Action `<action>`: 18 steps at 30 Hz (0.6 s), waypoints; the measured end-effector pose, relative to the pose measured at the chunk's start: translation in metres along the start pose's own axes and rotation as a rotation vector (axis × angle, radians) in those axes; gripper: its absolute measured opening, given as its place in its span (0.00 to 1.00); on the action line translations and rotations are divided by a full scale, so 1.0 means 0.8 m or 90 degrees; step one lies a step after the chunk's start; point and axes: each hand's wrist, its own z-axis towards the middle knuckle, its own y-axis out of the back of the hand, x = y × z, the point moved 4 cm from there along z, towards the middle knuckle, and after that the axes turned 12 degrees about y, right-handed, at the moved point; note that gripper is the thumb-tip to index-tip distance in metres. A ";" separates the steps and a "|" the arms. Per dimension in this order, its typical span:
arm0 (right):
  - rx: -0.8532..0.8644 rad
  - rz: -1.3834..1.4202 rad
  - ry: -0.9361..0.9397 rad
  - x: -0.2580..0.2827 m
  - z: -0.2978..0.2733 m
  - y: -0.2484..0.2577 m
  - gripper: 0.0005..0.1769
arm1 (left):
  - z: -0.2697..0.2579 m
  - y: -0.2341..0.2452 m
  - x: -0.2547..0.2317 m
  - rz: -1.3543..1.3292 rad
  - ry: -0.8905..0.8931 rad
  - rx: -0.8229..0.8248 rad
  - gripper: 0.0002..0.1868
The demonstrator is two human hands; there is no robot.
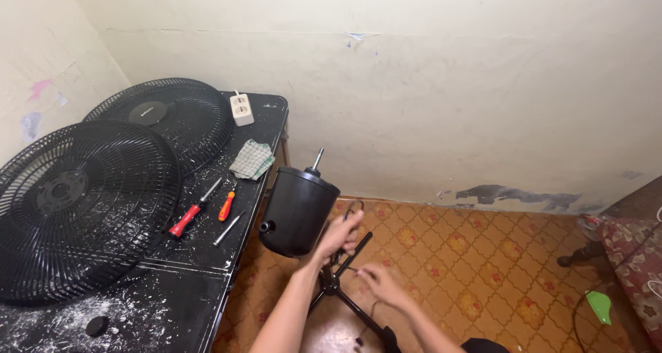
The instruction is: The person uses a screwdriver to remove screws from the back of a standing fan motor housing, places the screws on the table, and then wraps the fan's power cord around the stand.
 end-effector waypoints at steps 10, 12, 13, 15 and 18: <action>-0.106 -0.018 0.086 0.167 0.046 0.164 0.13 | 0.015 -0.041 0.037 0.127 0.083 0.015 0.32; -0.125 -0.046 0.111 0.172 0.050 0.168 0.15 | 0.001 -0.053 0.026 0.102 0.064 0.078 0.30; -0.126 -0.075 0.128 0.171 0.053 0.168 0.16 | -0.008 -0.056 0.021 0.082 0.053 0.135 0.28; -0.115 -0.106 0.138 0.161 0.056 0.166 0.17 | -0.017 -0.057 0.016 0.095 0.068 0.167 0.27; -0.061 -0.168 0.137 0.134 0.050 0.165 0.18 | -0.019 -0.041 0.018 0.127 0.109 0.080 0.25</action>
